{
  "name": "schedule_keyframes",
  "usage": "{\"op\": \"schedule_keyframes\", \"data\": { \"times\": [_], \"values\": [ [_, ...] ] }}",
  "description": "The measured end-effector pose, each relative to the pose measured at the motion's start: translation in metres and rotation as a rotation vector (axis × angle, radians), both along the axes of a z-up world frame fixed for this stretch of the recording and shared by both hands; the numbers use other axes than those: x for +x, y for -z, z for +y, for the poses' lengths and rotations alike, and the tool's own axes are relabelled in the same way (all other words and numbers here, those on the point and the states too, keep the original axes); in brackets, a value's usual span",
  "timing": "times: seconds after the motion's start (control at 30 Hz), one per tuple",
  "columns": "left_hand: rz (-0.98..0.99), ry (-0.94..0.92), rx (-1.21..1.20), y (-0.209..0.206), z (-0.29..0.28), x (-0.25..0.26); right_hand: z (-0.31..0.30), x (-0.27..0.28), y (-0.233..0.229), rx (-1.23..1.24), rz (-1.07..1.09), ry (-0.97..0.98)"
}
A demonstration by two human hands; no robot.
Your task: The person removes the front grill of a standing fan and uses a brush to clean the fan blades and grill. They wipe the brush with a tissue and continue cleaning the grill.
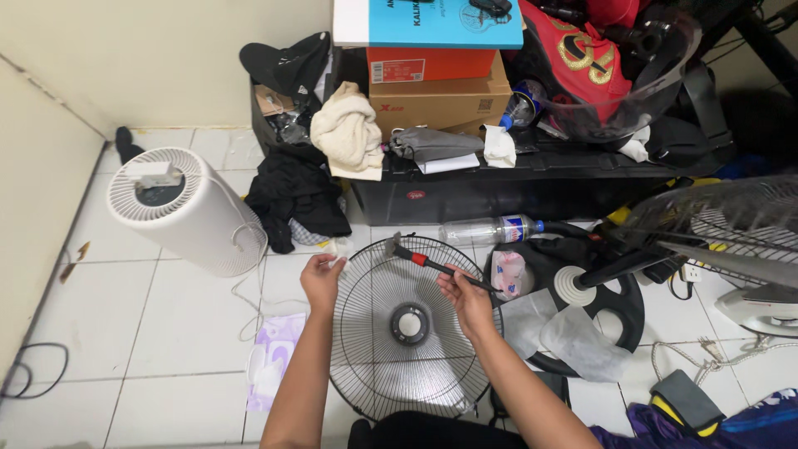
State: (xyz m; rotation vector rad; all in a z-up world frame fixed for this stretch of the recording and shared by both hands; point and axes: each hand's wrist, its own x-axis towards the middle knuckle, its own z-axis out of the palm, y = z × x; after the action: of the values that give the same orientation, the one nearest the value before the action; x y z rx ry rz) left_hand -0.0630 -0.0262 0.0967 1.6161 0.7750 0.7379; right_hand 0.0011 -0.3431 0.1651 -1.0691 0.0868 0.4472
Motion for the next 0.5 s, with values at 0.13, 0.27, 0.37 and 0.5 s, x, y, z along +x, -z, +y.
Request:
{"op": "schedule_keyframes", "data": {
  "times": [0.13, 0.27, 0.37, 0.5],
  "values": [
    [-0.527, 0.222, -0.415, -0.035, -0.025, -0.022, -0.005, -0.011, -0.016, 0.106, -0.008, -0.001],
    [-0.482, 0.244, -0.781, -0.07, -0.05, -0.045, -0.017, -0.023, -0.023, 0.238, -0.004, -0.027],
    [-0.516, 0.277, -0.852, -0.078, -0.066, -0.058, -0.027, -0.037, -0.021, 0.288, 0.024, -0.044],
    [-0.582, 0.353, -0.939, -0.076, -0.082, -0.063, -0.036, -0.051, -0.026, 0.393, 0.067, -0.065]
  ]
}}
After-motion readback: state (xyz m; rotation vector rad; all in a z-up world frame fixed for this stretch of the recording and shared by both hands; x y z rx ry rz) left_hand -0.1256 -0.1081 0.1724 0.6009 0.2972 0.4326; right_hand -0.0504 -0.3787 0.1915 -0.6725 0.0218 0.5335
